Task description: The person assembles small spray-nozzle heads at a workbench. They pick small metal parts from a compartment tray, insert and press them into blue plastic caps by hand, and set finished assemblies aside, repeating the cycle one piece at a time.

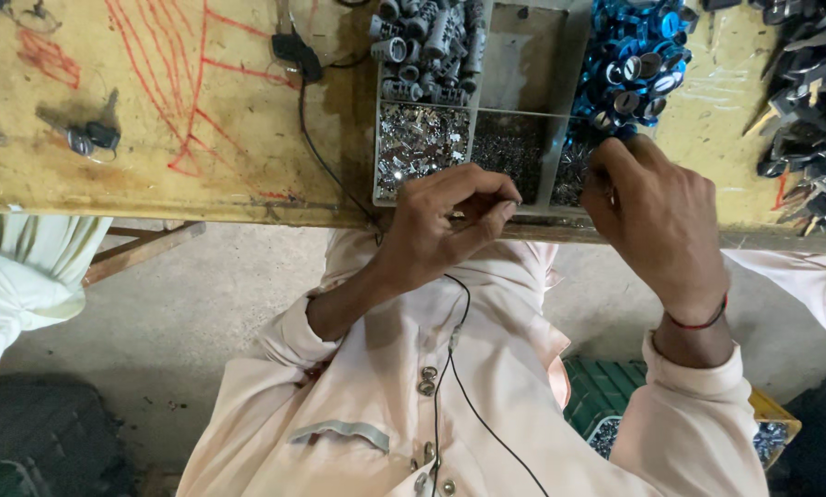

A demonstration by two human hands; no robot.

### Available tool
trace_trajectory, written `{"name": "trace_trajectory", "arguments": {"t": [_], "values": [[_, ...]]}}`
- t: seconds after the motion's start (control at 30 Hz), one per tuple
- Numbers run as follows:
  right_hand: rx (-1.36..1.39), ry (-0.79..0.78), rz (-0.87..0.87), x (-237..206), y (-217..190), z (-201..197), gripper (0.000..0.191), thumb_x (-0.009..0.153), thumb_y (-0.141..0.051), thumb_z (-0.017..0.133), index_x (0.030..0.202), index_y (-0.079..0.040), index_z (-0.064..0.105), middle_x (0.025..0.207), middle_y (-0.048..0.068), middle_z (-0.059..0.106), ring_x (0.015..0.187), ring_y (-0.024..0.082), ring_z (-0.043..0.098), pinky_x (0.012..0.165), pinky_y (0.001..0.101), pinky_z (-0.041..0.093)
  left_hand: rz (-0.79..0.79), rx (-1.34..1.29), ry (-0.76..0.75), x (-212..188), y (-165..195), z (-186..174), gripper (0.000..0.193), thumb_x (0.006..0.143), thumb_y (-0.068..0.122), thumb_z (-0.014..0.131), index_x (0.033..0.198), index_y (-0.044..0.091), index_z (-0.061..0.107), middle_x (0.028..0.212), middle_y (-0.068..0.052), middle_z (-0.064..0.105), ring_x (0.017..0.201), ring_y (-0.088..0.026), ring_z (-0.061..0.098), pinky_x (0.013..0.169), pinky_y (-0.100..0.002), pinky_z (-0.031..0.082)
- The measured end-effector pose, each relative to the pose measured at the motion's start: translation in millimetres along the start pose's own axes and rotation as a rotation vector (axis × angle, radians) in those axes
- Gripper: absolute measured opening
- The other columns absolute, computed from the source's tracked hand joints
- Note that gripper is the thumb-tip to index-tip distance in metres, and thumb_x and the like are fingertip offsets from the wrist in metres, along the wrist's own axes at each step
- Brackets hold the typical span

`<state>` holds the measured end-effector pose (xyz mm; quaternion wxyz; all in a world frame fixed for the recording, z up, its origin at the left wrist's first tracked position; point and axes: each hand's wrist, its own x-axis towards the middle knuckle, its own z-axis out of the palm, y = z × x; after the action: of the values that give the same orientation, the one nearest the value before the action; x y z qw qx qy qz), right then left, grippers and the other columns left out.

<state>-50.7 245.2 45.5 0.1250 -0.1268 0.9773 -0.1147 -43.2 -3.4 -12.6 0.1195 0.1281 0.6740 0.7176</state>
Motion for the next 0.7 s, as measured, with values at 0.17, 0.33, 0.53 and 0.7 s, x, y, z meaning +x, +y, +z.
{"name": "trace_trajectory", "arguments": {"t": [0.17, 0.33, 0.53, 0.7], "values": [[1.077, 0.106, 0.164, -4.5, -26.2, -7.1, 0.011, 0.1, 0.004, 0.064, 0.108, -0.002, 0.06, 0.108, 0.015, 0.071, 0.083, 0.018, 0.073, 0.07, 0.0309, 0.061, 0.006, 0.026, -0.017, -3.5, 3.3, 5.4, 0.013, 0.103, 0.013, 0.072, 0.113, 0.004, 0.07, 0.1, -0.003, 0.068, 0.084, -0.007, 0.068, 0.071, -0.024, 0.058], [0.569, 0.508, -0.174, -16.3, -64.8, 28.6, 0.025, 0.095, 0.011, 0.078, 0.111, 0.001, 0.06, 0.115, 0.018, 0.065, 0.093, 0.023, 0.07, 0.072, 0.0249, 0.061, -0.249, -0.494, -0.002, -6.6, 4.3, 16.9, 0.022, 0.107, 0.017, 0.065, 0.121, -0.001, 0.065, 0.108, -0.004, 0.069, 0.096, -0.01, 0.071, 0.079, -0.027, 0.065], [0.695, 0.386, -0.101, -24.2, -61.6, 28.8, 0.023, 0.096, 0.011, 0.076, 0.112, 0.003, 0.062, 0.116, 0.016, 0.063, 0.088, 0.016, 0.072, 0.075, 0.0233, 0.063, -0.327, -0.567, -0.027, -13.8, 3.5, 10.7, 0.028, 0.107, 0.019, 0.065, 0.122, -0.005, 0.064, 0.104, -0.011, 0.074, 0.088, -0.015, 0.074, 0.078, -0.029, 0.064], [0.874, 0.366, -0.003, -26.3, -64.3, 34.3, 0.016, 0.1, 0.011, 0.071, 0.111, 0.005, 0.062, 0.117, 0.013, 0.061, 0.086, 0.011, 0.069, 0.073, 0.0207, 0.057, -0.345, -0.639, -0.028, -15.3, 2.5, 12.1, 0.029, 0.106, 0.019, 0.065, 0.121, -0.005, 0.064, 0.103, -0.01, 0.073, 0.086, -0.016, 0.075, 0.076, -0.029, 0.064]]}}
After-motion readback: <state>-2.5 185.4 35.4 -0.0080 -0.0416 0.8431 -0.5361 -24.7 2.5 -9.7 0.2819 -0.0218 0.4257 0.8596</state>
